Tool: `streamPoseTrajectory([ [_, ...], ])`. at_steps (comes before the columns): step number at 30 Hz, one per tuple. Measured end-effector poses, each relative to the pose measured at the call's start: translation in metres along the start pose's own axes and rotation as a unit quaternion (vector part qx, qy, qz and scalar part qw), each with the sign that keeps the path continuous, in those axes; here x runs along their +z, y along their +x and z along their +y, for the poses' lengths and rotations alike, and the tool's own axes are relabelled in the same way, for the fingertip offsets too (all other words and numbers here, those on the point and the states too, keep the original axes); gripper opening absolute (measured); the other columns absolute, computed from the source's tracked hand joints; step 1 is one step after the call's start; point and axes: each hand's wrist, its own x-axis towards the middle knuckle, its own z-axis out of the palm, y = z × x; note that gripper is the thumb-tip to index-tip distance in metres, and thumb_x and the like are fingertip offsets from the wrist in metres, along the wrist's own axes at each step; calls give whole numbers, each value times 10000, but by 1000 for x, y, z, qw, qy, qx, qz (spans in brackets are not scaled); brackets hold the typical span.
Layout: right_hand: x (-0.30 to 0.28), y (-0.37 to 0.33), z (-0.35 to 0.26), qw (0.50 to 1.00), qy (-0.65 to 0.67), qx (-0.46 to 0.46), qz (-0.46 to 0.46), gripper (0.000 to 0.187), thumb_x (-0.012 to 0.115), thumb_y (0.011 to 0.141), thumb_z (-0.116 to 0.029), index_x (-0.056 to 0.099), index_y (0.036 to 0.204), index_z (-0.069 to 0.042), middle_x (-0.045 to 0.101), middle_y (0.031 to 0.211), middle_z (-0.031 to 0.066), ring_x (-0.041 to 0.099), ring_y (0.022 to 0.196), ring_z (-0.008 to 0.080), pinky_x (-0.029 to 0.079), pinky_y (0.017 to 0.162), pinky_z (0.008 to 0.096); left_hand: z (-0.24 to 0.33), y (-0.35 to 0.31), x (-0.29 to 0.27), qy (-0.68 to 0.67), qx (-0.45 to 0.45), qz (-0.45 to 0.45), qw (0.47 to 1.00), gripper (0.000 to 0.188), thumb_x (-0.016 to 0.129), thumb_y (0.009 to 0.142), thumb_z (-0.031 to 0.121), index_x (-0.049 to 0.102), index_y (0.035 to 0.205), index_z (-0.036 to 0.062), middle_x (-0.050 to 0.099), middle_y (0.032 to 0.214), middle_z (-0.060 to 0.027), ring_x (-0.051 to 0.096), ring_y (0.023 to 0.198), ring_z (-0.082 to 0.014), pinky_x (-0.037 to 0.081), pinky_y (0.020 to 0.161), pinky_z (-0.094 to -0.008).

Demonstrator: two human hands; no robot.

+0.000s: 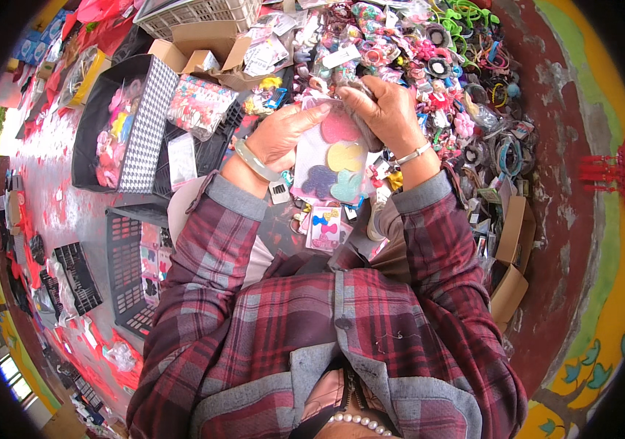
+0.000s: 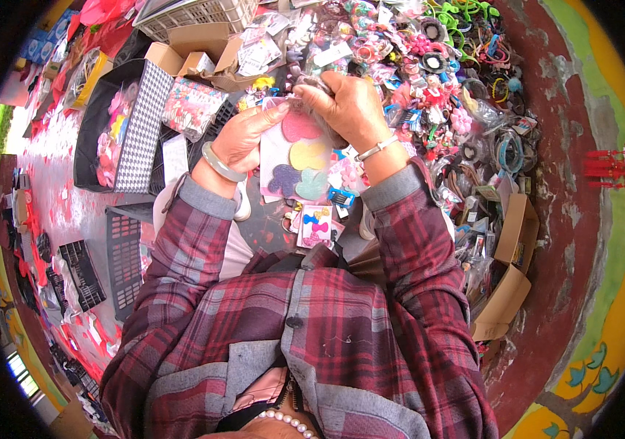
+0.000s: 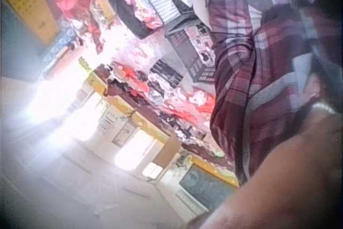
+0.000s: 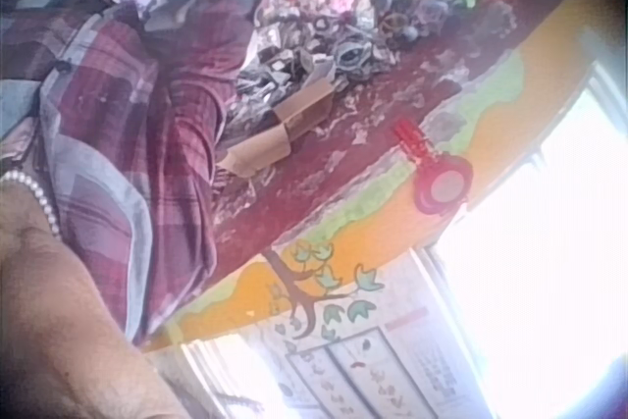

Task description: The person sits on the floor and sorts through various hair accessories, including hair clips and hair ties, picking them up from a pile and placing them into a plastic crate.

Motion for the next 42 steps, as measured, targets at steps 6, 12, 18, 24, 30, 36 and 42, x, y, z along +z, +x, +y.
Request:
streamPoseTrajectory([
  [6, -15, 11, 32, 922, 293, 178, 178, 366, 567, 851, -359, 622, 749, -11, 575, 593, 16, 489, 551, 77, 411, 510, 246, 7, 2, -2, -125, 60, -8, 990, 322, 437, 912, 129, 437, 1185, -42, 535, 1141, -164, 537, 1054, -267, 421, 937, -386],
  [12, 6, -2, -9, 851, 494, 43, 170, 255, 513, 904, -239, 616, 863, -9, 589, 703, 22, 538, 600, 84, 441, 556, 217, -2, 12, 1, -177, 113, -15, 978, 346, 407, 924, 164, 428, 1206, -35, 511, 1187, -161, 499, 1098, -267, 372, 973, -389],
  [18, 55, -19, -34, 991, -70, -98, 64, 417, 511, 847, -294, 496, 1174, -35, 513, 1185, 190, 457, 1142, 315, 325, 962, 419, -13, 15, 14, -257, 104, 31, 960, 325, 397, 936, 275, 505, 1126, 34, 562, 1097, -88, 537, 1013, -208, 408, 910, -351],
  [24, 57, -22, -37, 984, -75, -164, 2, 470, 538, 824, -276, 452, 1216, -32, 479, 1225, 204, 404, 1203, 319, 287, 1005, 414, -2, 10, 11, -228, 159, 67, 958, 355, 392, 935, 316, 514, 1120, 39, 580, 1065, -95, 562, 977, -212, 442, 877, -346],
  [30, 54, -25, -44, 981, -56, -188, -17, 461, 574, 792, -211, 462, 1209, -48, 489, 1216, 196, 421, 1190, 307, 308, 993, 401, 7, 6, 3, -186, 193, 89, 959, 429, 332, 945, 341, 475, 1171, 6, 553, 1125, -110, 540, 1018, -235, 425, 900, -364],
  [36, 49, -26, -40, 973, -48, -222, -28, 446, 590, 775, -170, 474, 1190, -55, 517, 1190, 152, 441, 1175, 282, 331, 976, 397, 17, 9, -5, -217, 182, 73, 956, 501, 324, 934, 381, 420, 1219, -19, 519, 1181, -144, 503, 1079, -284, 362, 970, -404],
  [42, 45, -25, -37, 966, -50, -253, -34, 473, 619, 729, -80, 485, 1182, -60, 517, 1190, 145, 437, 1187, 268, 359, 953, 402, 26, 12, -14, -210, 266, 82, 937, 516, 296, 944, 356, 373, 1263, -42, 455, 1269, -164, 426, 1182, -296, 287, 1029, -412],
])
